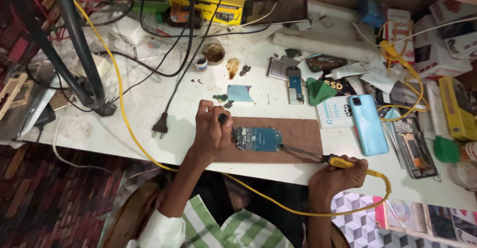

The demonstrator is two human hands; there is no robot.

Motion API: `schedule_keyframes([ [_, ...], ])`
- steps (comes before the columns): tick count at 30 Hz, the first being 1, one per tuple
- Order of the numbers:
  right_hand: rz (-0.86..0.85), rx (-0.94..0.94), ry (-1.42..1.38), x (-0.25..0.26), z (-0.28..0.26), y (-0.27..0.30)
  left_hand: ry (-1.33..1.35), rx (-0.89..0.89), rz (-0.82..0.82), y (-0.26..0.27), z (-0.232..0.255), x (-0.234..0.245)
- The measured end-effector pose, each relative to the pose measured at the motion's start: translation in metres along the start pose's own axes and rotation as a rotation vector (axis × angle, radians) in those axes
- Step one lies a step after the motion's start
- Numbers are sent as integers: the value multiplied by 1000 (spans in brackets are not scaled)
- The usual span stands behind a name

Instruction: The person uses a soldering iron and tweezers to work on a small blue circuit board placed on a wooden mat. They repeatedly apply heat to specific points on the board while holding it steady with tweezers.

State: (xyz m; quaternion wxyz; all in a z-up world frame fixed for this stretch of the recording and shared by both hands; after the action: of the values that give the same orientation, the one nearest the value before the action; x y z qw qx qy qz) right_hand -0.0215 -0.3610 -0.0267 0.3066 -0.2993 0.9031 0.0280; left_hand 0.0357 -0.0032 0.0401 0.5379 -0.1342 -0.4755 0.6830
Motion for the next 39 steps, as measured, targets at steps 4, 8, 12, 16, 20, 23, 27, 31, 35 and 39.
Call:
schedule_keyframes([
  [4,-5,-41,-41,3,3,-6,-3,-57,12,5,-6,-5],
  [8,67,-254,-177,16,9,-24,18,-35,21,4,-8,-7],
  [12,-60,-227,-232,21,3,-27,-66,-23,8,5,-2,-3],
  [16,-34,-221,-207,22,6,-27,1,28,-30,-1,-1,-2],
  [20,68,-204,-169,17,8,-28,-42,-23,2,-1,3,-1],
  [23,99,-154,-146,14,10,-17,-16,-43,-2,-1,2,0],
  [27,58,-118,-145,11,8,-14,-28,-5,-26,-3,0,-2],
  [31,-2,-50,-73,6,3,-12,-19,-29,-27,-3,2,-2],
  [35,-36,-30,-34,1,-2,-9,-29,-30,-25,-4,0,-4],
  [39,-41,36,34,1,-7,-6,-12,-38,-26,-1,1,-4],
])
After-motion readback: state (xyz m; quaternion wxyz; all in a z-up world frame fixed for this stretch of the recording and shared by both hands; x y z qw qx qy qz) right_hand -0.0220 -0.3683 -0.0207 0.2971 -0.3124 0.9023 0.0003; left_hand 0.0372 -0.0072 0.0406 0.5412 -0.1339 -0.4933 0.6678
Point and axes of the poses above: each hand's wrist, its own y-axis away from the middle knuckle, its own x-axis out of the back of the hand, z = x × y, the point moved 6 cm from there along -y, towards the middle knuckle
